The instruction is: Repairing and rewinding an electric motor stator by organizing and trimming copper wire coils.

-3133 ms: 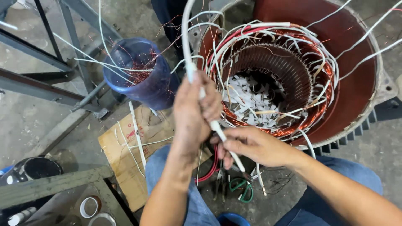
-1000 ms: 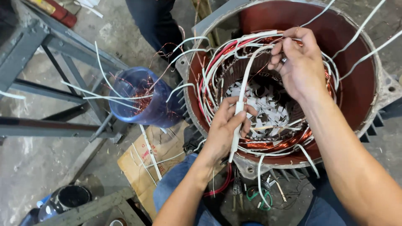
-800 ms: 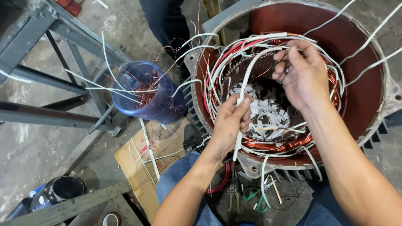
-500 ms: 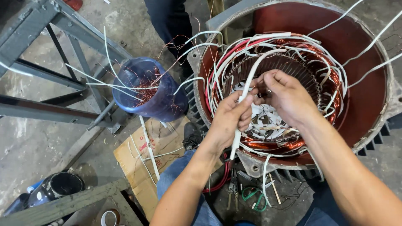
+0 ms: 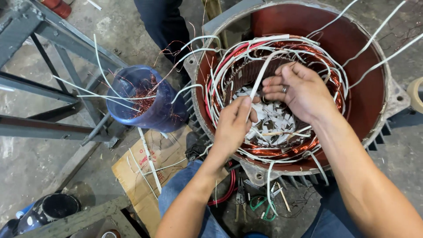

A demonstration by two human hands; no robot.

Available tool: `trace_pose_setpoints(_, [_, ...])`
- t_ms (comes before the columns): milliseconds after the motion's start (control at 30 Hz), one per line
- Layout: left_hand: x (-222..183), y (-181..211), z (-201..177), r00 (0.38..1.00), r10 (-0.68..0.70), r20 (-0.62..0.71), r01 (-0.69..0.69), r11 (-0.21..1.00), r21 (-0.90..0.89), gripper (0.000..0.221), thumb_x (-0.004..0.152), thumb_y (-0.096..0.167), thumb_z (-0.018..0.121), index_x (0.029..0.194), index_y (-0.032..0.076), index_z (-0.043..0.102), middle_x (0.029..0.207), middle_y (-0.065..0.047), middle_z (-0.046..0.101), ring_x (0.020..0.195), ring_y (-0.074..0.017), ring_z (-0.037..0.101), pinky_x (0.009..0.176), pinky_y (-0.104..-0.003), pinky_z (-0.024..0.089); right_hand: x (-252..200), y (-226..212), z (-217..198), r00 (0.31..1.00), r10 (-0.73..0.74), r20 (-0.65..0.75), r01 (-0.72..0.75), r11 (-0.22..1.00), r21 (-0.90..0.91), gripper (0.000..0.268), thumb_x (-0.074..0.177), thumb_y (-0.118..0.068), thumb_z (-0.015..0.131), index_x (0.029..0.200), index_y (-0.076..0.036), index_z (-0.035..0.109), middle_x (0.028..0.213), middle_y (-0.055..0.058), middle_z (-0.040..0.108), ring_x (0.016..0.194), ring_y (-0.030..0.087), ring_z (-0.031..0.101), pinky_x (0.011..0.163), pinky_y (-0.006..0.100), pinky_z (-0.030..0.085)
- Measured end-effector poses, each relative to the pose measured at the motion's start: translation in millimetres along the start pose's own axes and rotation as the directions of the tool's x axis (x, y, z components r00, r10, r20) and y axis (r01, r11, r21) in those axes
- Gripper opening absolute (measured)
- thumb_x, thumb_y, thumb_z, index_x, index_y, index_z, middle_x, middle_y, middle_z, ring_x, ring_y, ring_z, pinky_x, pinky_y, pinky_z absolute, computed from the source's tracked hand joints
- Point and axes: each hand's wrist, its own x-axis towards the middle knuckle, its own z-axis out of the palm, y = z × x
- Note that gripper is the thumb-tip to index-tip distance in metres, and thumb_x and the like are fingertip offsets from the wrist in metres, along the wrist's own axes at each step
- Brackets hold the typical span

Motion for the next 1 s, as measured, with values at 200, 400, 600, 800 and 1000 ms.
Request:
trace_pose_setpoints(200, [2,-7,-3,0.998,0.061,0.022,-0.053,0.961,-0.272,0.036,0.118,0.010,0.037,0.133,-0.006,0.066,0.078,-0.012,0.063,0.056,-0.0100,0.051,0.042,-0.021,0.046,-2,9,11,0.992,-0.114,-0.050,0.119,0.984,0.130,0.018,0.119,-0.024,0.049,0.123,-0.008,0.057,0.112,0.023,0.076,0.097,0.031,0.083,0.086,0.041,0.073])
trace_pose_setpoints(400, [3,-10,-2,0.996,0.079,0.030,-0.066,0.953,-0.295,0.036,0.119,0.012,0.038,0.133,-0.007,0.066,0.079,-0.012,0.062,0.057,-0.0104,0.050,0.042,-0.021,0.045,9,22,3,0.991,-0.129,-0.023,0.131,0.987,0.098,0.020,0.119,-0.026,0.048,0.126,-0.009,0.056,0.112,0.021,0.076,0.097,0.029,0.082,0.087,0.040,0.073])
trace_pose_setpoints(600, [2,-8,0,0.998,0.049,0.032,-0.038,0.959,-0.279,0.038,0.120,0.012,0.037,0.134,-0.008,0.066,0.077,-0.012,0.061,0.056,-0.0114,0.050,0.042,-0.023,0.046,-5,10,22,0.988,-0.156,0.001,0.156,0.987,0.036,0.021,0.119,-0.024,0.051,0.123,-0.005,0.059,0.106,0.020,0.075,0.093,0.028,0.082,0.083,0.040,0.073])
trace_pose_setpoints(800, [5,-11,-2,0.999,0.030,0.029,-0.023,0.972,-0.235,0.032,0.119,0.011,0.039,0.126,-0.006,0.065,0.078,-0.011,0.060,0.058,-0.0113,0.050,0.044,-0.022,0.045,-5,31,26,0.978,-0.200,0.062,0.208,0.895,-0.394,0.024,0.116,-0.025,0.063,0.120,-0.003,0.070,0.106,0.017,0.072,0.094,0.021,0.071,0.080,0.042,0.067])
trace_pose_setpoints(1000, [-5,-7,10,1.000,-0.021,0.007,0.022,0.994,-0.110,0.030,0.118,0.011,0.037,0.130,-0.006,0.059,0.089,-0.012,0.062,0.063,-0.0136,0.057,0.048,-0.024,0.051,-11,8,32,0.996,-0.037,0.082,0.072,0.869,-0.489,0.022,0.110,-0.026,0.070,0.102,-0.006,0.076,0.101,0.009,0.071,0.091,0.018,0.061,0.083,0.042,0.061])
